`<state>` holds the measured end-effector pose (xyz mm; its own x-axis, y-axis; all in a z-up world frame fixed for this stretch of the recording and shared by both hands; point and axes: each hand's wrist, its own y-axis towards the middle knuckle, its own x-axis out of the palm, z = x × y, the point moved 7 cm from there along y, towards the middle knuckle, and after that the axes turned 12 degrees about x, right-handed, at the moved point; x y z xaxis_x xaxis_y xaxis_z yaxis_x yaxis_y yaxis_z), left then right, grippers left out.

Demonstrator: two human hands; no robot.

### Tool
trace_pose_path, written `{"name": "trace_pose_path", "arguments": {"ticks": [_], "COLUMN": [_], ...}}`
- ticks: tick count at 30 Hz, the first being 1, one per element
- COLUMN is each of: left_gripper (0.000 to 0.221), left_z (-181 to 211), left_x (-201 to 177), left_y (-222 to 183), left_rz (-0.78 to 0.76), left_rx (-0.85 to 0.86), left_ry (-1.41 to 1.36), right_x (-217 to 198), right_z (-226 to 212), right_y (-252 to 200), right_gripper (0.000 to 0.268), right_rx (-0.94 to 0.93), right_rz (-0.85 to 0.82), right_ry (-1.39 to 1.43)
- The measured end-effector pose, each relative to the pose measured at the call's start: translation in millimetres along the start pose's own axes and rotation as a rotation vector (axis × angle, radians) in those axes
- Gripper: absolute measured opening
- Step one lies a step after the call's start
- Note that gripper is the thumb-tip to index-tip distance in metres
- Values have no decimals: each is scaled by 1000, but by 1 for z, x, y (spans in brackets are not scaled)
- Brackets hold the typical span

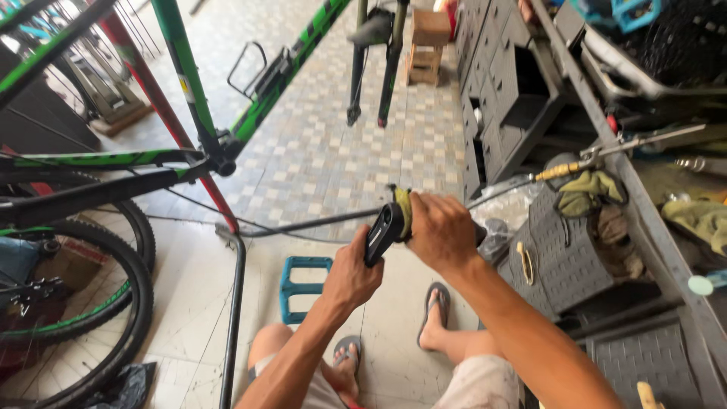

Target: The person cleans and greases a bicycle frame, applies lubricant to a small component from a syringe, and then wipes and prepares a black handlebar component with a cloth.

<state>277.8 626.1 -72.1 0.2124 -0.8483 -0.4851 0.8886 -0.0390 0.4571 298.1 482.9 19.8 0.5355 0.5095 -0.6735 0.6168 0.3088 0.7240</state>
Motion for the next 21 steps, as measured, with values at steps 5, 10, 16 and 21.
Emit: {"name": "trace_pose_path", "arguments": {"ticks": [5, 10, 16, 21], "left_gripper": [31, 38, 37, 26], "left_z": [-4, -1, -35, -60], "left_x": [-31, -49, -37, 36], "left_y": [0, 8, -3, -15], "left_rz": [-185, -360, 61, 345], "left_rx": [143, 444, 171, 62], "left_ry": [132, 366, 303, 280], "right_x": [30, 55, 22, 79], "right_z": [8, -10, 45, 40], "right_y": [-2, -39, -26, -71], "right_gripper": [31, 26, 44, 46], "right_rx": [246, 141, 57, 657], "right_rz": [-587, -1173, -251, -16], "right_ry": [206, 978, 594, 1501]}}
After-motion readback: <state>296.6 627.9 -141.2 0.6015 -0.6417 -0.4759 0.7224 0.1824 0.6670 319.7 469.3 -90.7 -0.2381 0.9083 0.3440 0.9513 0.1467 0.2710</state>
